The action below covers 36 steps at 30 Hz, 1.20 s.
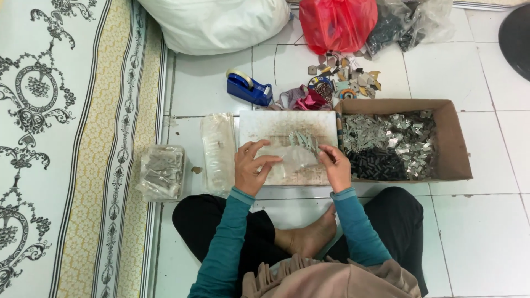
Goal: Sorting small metal components from a bulk box into individual plastic bags and sealing them with a tape dispenser.
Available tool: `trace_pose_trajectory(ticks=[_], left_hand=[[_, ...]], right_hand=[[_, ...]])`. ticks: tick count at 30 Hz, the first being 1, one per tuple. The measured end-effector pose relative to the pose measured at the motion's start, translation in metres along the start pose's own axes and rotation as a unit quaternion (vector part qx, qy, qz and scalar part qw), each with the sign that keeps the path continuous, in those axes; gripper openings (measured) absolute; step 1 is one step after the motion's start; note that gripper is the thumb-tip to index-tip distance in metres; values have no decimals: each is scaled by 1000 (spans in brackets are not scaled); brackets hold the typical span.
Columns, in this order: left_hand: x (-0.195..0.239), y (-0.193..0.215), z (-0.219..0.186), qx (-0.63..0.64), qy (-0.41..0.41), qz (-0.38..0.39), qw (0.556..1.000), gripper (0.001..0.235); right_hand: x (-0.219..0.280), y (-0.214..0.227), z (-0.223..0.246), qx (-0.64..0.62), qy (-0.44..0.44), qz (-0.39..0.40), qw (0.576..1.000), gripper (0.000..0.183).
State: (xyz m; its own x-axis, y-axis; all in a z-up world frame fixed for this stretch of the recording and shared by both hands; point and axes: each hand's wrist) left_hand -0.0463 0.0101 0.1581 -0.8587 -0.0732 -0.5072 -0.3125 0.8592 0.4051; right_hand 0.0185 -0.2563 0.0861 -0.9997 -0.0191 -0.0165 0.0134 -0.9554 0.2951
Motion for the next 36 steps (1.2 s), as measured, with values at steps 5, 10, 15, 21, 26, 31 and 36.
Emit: trace_pose_trajectory(ticks=[5, 10, 15, 21, 26, 31, 36], left_hand=[[59, -29, 49, -68, 49, 78, 993, 21], [38, -12, 30, 8, 167, 13, 986, 24], [-40, 28, -6, 58, 136, -151, 977, 18], [-64, 24, -47, 73, -6, -228, 971, 19], [20, -28, 29, -69, -23, -139, 988, 25], [115, -69, 102, -209, 122, 85, 966, 27], [114, -62, 62, -293, 159, 162, 929, 38]], right_hand=[[-12, 7, -86, 163, 10, -27, 986, 25], [-23, -6, -85, 312, -5, 12, 950, 36], [-33, -20, -102, 397, -36, -4, 917, 22], [-52, -17, -145, 338, -61, 20, 939, 25], [-43, -6, -131, 167, -114, 30, 979, 26], [-28, -17, -113, 172, -170, 31, 970, 40], [-35, -30, -120, 295, -130, 68, 944, 38]])
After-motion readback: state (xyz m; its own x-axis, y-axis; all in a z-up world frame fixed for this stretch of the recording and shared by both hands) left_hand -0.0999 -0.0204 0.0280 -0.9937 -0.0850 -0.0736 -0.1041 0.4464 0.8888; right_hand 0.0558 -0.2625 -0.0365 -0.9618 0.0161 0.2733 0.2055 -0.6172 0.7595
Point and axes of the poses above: each hand's wrist, its own x-axis away from the middle knuckle, its own y-axis out of the back of the hand, z = x × y, and after that the axes turned 2 degrees about z, right-handed
